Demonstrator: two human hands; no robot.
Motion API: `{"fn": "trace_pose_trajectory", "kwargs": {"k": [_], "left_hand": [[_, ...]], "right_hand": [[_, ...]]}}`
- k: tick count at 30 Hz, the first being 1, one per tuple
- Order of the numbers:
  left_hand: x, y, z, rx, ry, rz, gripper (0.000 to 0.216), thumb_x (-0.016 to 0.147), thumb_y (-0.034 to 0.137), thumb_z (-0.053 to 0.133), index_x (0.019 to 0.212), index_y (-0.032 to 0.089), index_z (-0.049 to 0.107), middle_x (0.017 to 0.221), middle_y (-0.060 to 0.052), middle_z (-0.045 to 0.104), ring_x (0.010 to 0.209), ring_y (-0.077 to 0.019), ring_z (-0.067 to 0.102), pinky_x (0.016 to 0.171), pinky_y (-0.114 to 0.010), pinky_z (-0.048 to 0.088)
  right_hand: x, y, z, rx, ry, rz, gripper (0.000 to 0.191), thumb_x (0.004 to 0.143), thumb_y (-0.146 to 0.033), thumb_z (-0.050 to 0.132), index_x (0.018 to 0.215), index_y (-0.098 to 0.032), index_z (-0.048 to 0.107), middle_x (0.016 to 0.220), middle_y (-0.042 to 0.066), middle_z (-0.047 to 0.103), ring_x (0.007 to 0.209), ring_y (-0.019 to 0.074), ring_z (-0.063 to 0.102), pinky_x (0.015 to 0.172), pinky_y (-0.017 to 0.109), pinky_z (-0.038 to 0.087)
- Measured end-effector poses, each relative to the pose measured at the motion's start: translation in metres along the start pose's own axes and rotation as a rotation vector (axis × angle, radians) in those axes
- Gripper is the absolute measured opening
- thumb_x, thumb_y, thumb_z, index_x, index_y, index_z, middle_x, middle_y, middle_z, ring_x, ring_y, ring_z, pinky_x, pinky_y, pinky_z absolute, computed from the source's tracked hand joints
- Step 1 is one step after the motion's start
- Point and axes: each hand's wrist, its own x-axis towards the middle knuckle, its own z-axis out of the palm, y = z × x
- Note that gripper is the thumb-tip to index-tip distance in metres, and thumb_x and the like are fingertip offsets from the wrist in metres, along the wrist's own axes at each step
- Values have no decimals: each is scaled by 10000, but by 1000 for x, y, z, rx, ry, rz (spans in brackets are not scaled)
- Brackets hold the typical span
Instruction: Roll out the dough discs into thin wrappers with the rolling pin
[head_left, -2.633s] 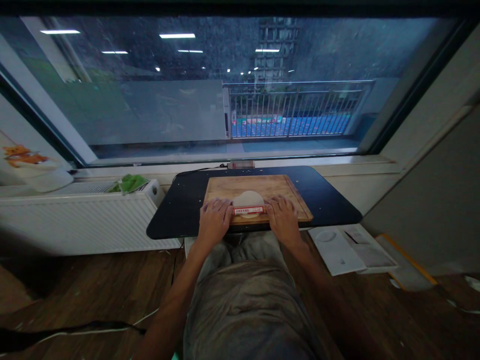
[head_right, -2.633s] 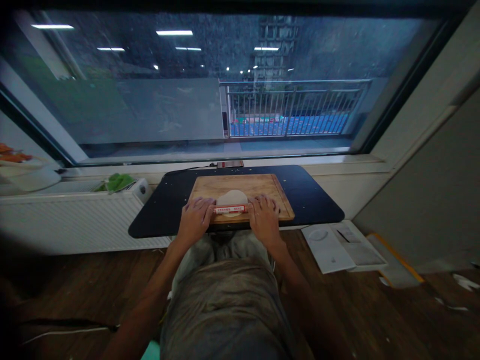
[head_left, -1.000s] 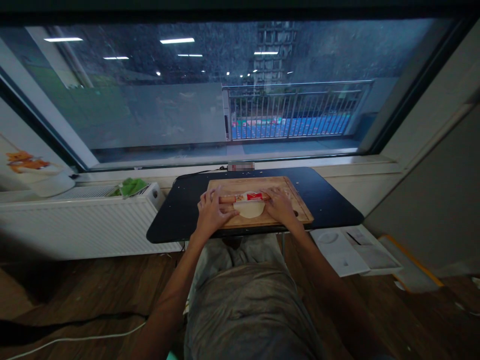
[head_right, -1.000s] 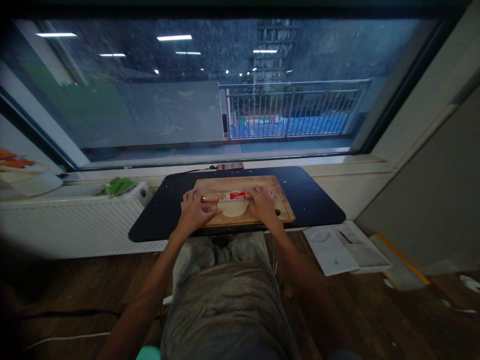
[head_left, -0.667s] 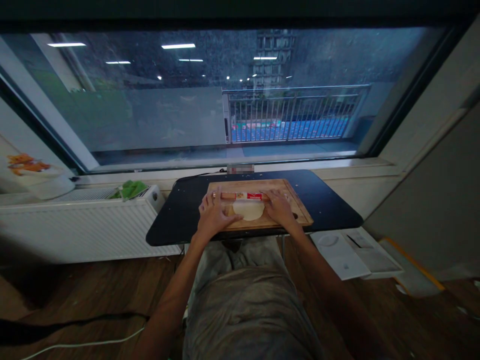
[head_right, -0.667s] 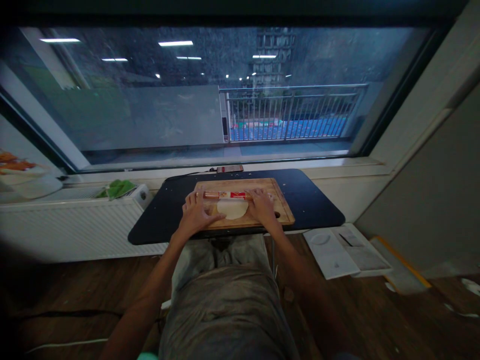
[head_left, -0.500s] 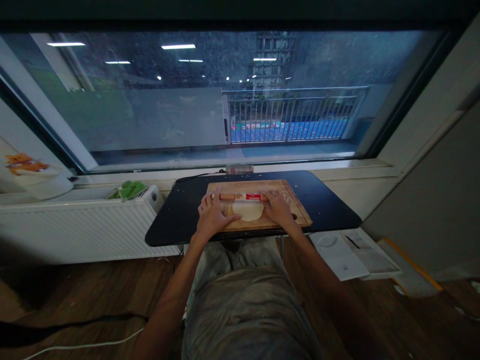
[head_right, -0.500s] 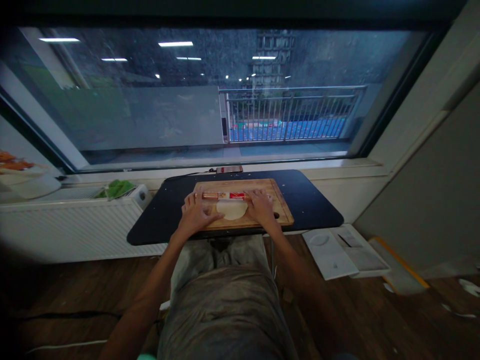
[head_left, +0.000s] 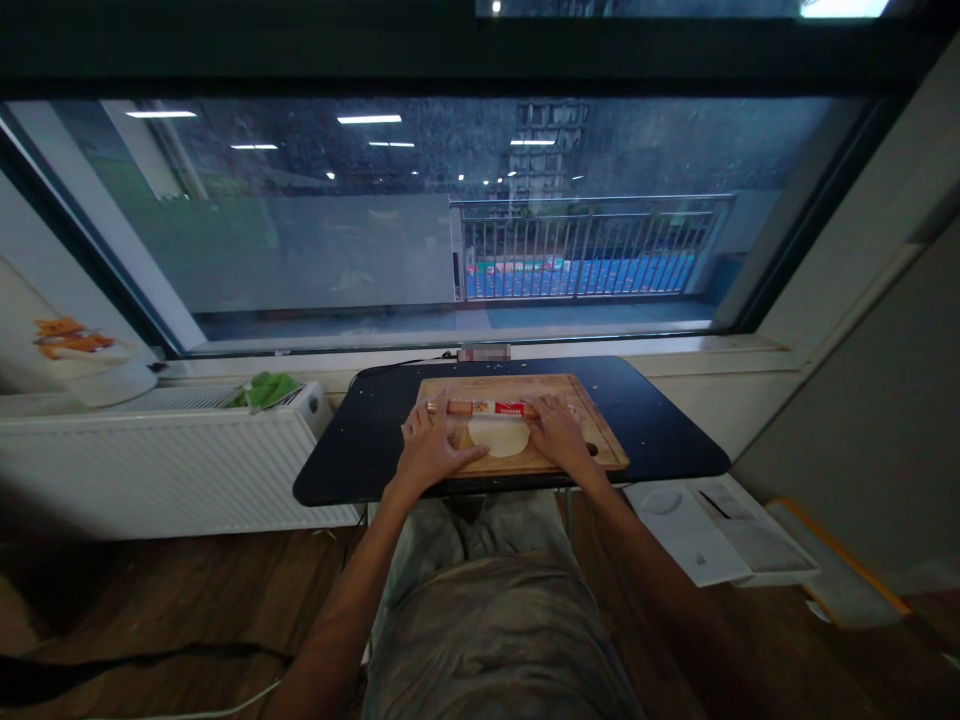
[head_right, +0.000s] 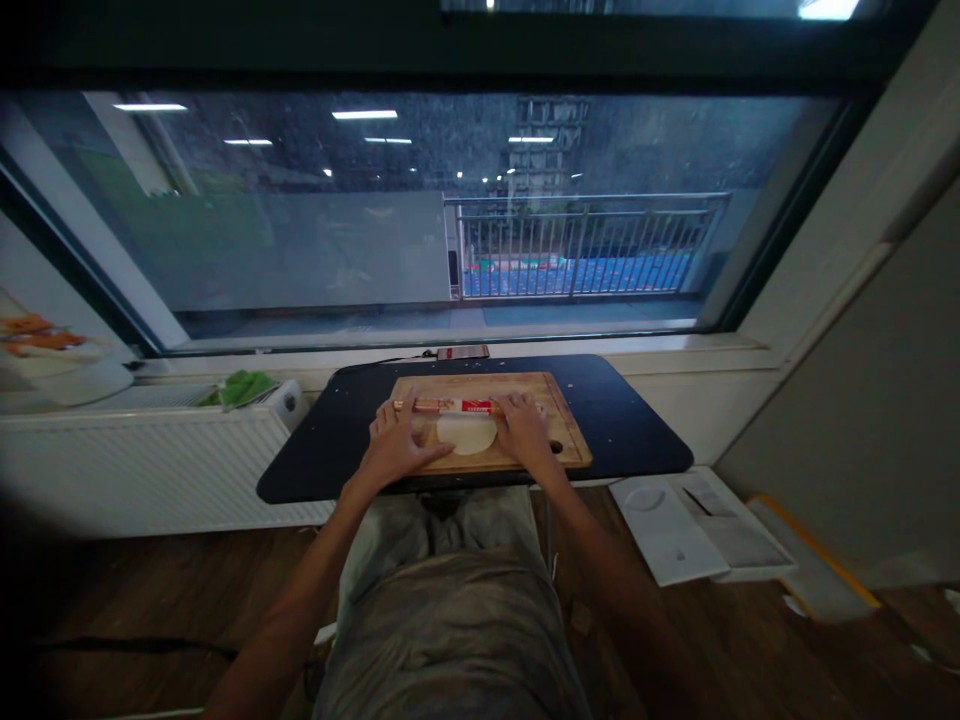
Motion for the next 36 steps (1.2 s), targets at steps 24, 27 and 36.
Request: {"fn": "trace_pose_trajectory", "kwargs": {"k": [24,27,36], "left_hand": [[3,-1,3,-15,62,-80,1002,949,659,757,1750,206,361,1693,-249,447,1598,-430,406,1230,-610,454],[4,0,3,17,53,-104,968,962,687,730,1732,201,402,1695,-261,454,1595,-438,407,1213,-614,463],[2,5,-1,47,107,-40,741,1078,565,598,1704,193,457,1668,-238,499,1507,-415,497,1180,-565,498]], "right_hand": [[-5,-12,-8,-52,-6,-4,453,1033,-199,538,1429,-252,752,1409,152,748,1387,367,582,1123,507,472],[-7,-13,-7,-93,4,-15,433,1032,-194,546,1412,-239,751,1400,151,754,1398,366,572,1149,515,452],[-7,-15,-4,-159,-3,-49,452,1125,-274,487,1540,-242,663,1469,168,694,1397,368,530,1123,490,459]]}}
